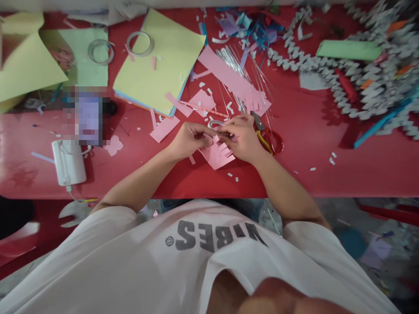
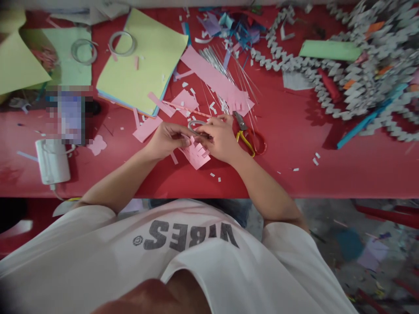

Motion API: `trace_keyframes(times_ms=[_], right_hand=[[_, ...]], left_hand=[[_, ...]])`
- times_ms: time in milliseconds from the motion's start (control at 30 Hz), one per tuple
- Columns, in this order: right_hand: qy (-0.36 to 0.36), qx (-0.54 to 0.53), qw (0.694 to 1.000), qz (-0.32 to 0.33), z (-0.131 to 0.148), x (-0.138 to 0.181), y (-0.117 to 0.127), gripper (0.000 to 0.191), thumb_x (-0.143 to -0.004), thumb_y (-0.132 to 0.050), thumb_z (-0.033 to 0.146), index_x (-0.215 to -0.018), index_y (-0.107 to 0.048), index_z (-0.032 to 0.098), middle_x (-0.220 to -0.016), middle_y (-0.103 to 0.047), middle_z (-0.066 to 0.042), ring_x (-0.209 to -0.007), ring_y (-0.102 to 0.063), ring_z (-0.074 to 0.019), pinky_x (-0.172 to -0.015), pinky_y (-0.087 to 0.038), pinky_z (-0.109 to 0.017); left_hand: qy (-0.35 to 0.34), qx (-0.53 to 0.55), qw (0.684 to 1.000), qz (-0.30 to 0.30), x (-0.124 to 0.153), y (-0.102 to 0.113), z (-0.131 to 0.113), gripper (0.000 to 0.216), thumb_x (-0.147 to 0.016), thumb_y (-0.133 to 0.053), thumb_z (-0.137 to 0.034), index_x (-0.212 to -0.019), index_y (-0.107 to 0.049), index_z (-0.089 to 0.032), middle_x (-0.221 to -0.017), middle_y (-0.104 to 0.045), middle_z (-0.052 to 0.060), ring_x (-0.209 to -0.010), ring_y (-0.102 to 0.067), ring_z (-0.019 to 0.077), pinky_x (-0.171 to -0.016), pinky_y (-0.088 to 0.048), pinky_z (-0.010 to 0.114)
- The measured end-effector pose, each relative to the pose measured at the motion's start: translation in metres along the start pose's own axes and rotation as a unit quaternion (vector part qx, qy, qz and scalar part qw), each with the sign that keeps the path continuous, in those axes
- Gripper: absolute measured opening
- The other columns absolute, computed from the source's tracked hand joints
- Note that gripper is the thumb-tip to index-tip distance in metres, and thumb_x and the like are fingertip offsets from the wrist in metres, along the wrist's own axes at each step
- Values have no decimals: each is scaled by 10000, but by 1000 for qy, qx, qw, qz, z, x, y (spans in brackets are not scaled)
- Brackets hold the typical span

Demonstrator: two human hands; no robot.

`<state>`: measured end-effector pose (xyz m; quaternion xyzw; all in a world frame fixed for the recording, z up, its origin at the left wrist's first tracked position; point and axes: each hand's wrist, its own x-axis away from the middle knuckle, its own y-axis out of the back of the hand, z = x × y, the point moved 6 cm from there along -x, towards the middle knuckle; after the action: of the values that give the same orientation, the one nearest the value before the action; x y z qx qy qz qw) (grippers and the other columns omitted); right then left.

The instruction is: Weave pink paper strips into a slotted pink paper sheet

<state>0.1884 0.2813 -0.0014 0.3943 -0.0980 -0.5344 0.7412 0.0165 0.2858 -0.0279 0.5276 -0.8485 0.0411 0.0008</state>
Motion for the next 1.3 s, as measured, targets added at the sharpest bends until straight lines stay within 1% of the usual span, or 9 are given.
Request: trace_keyframes(times_ms=[200,333,500,667,767,867,933,1067,1300], right_hand=[[-32,-65,997,-8,2,1,2,464,-901,-601,667,-784,-667,222,-844,-659,-3,-861,-600,-190,-1032,-311,-458],[-25,-109,994,-5,4,1,2,474,-885,-621,671,-755,-624,215,-820,-642,1,-838,-601,-181,-1019,-322,-449],[-16,-131,991,-5,6,2,2,506,-876,-604,704,-742,-613,216,-837,-648,-8,-860,-610,-188,-1000,-337,-445],[-3,-43,997,-58,7,3,10,463,-915,-598,644,-751,-642,212,-867,-634,-13,-842,-601,-177,-1026,-315,-465],[8,41,995,-92,7,4,13,382,-942,-609,555,-781,-668,214,-888,-636,-16,-853,-615,-173,-1057,-277,-491],[24,86,989,-122,8,6,12,324,-951,-610,482,-778,-671,216,-892,-637,-14,-864,-628,-171,-1054,-280,-494],[38,100,985,-135,11,8,11,281,-955,-603,435,-784,-669,222,-859,-641,-7,-876,-634,-176,-1050,-284,-496],[56,106,984,-134,16,12,5,177,-943,-589,370,-832,-659,250,-755,-654,18,-916,-642,-208,-1067,-260,-529],[22,83,992,-94,13,18,-4,136,-919,-605,411,-903,-676,296,-795,-688,16,-993,-642,-256,-1127,-242,-569]], left_hand=[[-11,36,999,-16,2,-3,-1,181,-731,-854,-212,-901,-811,-166,-863,-777,57,-712,-692,123,-624,-563,193],[-3,51,999,-7,4,-5,-2,186,-734,-866,-253,-889,-811,-167,-839,-765,57,-725,-682,127,-638,-556,202],[2,63,998,-7,6,-7,-3,167,-718,-878,-232,-853,-805,-166,-825,-755,50,-752,-677,123,-673,-554,197],[26,63,997,-24,6,-8,1,239,-732,-861,-251,-949,-800,-172,-879,-747,48,-694,-655,111,-611,-547,201],[25,24,999,-34,7,-8,-3,310,-750,-834,-233,-1052,-793,-178,-904,-731,43,-732,-645,110,-615,-526,190],[21,15,999,-29,7,-8,-6,329,-772,-819,-251,-1090,-786,-172,-887,-736,48,-739,-647,117,-620,-515,198],[27,27,999,-35,6,-8,-3,321,-771,-827,-279,-1067,-791,-163,-855,-744,51,-709,-650,121,-615,-518,211],[32,53,995,-81,5,-3,9,251,-761,-838,-312,-957,-806,-158,-799,-752,49,-682,-660,123,-632,-530,224],[21,68,989,-129,6,-4,12,149,-753,-834,-302,-818,-793,-175,-740,-737,24,-641,-647,113,-604,-533,214]])
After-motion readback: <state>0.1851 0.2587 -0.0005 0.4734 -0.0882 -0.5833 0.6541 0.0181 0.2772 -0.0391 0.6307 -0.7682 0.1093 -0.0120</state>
